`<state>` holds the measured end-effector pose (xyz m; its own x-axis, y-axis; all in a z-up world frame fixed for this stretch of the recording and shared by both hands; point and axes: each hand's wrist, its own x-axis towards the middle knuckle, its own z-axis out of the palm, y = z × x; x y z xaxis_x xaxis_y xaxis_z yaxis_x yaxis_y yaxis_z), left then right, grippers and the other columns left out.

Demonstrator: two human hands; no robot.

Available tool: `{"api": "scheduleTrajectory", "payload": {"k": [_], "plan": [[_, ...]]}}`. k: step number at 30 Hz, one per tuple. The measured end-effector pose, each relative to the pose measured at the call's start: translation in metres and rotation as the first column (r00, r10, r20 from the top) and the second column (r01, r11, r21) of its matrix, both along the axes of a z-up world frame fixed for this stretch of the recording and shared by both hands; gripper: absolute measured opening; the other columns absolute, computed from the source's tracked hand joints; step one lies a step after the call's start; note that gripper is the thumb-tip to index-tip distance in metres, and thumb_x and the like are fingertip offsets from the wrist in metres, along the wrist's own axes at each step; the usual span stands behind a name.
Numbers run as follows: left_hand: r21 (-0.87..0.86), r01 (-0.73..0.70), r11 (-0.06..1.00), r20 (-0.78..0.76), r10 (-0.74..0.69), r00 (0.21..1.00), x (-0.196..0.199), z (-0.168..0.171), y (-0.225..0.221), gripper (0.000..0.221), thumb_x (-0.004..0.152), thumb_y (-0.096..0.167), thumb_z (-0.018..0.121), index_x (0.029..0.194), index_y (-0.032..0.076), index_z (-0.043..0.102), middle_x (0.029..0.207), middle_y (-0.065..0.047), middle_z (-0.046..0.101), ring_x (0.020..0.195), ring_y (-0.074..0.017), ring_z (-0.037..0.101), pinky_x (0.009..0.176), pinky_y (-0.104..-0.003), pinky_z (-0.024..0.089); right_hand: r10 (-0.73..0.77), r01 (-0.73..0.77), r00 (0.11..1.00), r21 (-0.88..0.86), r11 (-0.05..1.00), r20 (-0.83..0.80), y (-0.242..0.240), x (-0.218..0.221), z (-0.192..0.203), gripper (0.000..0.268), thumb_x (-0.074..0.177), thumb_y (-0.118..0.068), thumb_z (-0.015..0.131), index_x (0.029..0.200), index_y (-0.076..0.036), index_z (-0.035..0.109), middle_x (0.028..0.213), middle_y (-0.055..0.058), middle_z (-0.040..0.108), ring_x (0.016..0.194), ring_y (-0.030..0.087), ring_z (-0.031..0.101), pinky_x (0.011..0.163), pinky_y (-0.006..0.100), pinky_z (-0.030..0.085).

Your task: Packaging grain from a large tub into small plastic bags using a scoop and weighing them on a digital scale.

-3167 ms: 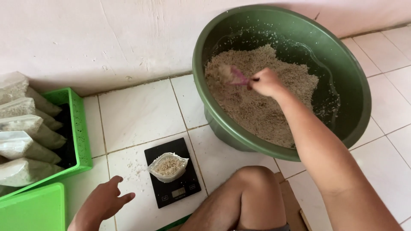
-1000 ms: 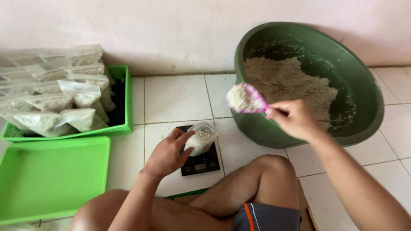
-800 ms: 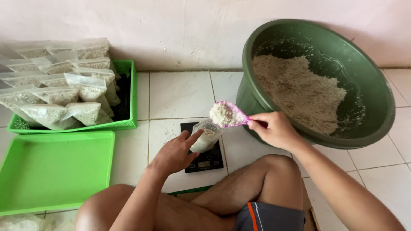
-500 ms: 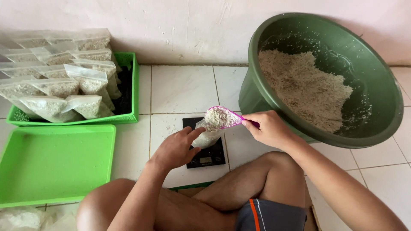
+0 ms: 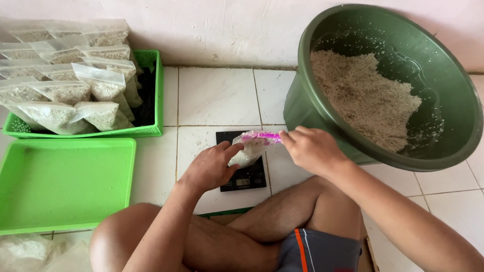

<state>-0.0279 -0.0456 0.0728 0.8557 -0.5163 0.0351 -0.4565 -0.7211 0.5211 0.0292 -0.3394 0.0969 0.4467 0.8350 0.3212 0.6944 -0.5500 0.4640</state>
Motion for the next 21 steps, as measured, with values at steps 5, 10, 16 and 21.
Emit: {"api": "scheduleTrajectory", "payload": {"k": [5, 10, 16, 21], "plan": [[-0.013, 0.003, 1.000, -0.008, -0.004, 1.000, -0.002, 0.006, 0.000, 0.055, 0.087, 0.022, 0.068, 0.138, 0.014, 0.049, 0.088, -0.012, 0.060, 0.074, -0.0335, 0.067, 0.068, -0.044, 0.057, 0.049, -0.037, 0.987, -0.079, 0.996, 0.152, 0.033, -0.028, 0.018, 0.015, 0.083, -0.008, 0.056, 0.094, -0.009, 0.065, 0.062, 0.002, 0.051, 0.062, 0.021, 0.054, 0.049, 0.030, 0.046], [-0.023, -0.004, 1.000, -0.020, 0.004, 1.000, 0.000, 0.002, 0.001, 0.057, 0.086, 0.022, 0.069, 0.140, 0.015, 0.048, 0.089, -0.011, 0.060, 0.074, -0.0326, 0.067, 0.068, -0.044, 0.057, 0.038, -0.015, 0.988, -0.144, 0.989, 0.153, 0.026, -0.028, 0.035, 0.016, 0.081, -0.013, 0.056, 0.095, -0.009, 0.064, 0.065, 0.001, 0.051, 0.065, 0.020, 0.054, 0.050, 0.031, 0.044], [-0.039, 0.026, 0.999, -0.005, -0.026, 1.000, 0.002, 0.002, -0.001, 0.062, 0.086, 0.020, 0.068, 0.143, 0.013, 0.045, 0.089, -0.012, 0.059, 0.075, -0.0343, 0.067, 0.068, -0.045, 0.057, -0.012, 0.030, 0.989, -0.119, 0.992, 0.145, -0.013, -0.026, 0.058, 0.022, 0.082, -0.010, 0.059, 0.102, -0.010, 0.068, 0.077, 0.002, 0.062, 0.075, 0.018, 0.062, 0.058, 0.028, 0.049], [-0.106, -0.017, 0.994, 0.051, 0.023, 0.998, -0.001, 0.008, 0.001, 0.066, 0.079, 0.013, 0.069, 0.141, 0.012, 0.047, 0.099, -0.012, 0.062, 0.069, -0.0306, 0.065, 0.065, -0.043, 0.054, -0.172, 0.215, 0.952, 0.153, 0.965, -0.252, -0.022, -0.032, 0.107, 0.014, 0.091, 0.002, 0.067, 0.103, 0.006, 0.072, 0.067, 0.011, 0.069, 0.048, 0.013, 0.061, 0.028, 0.017, 0.039]]}}
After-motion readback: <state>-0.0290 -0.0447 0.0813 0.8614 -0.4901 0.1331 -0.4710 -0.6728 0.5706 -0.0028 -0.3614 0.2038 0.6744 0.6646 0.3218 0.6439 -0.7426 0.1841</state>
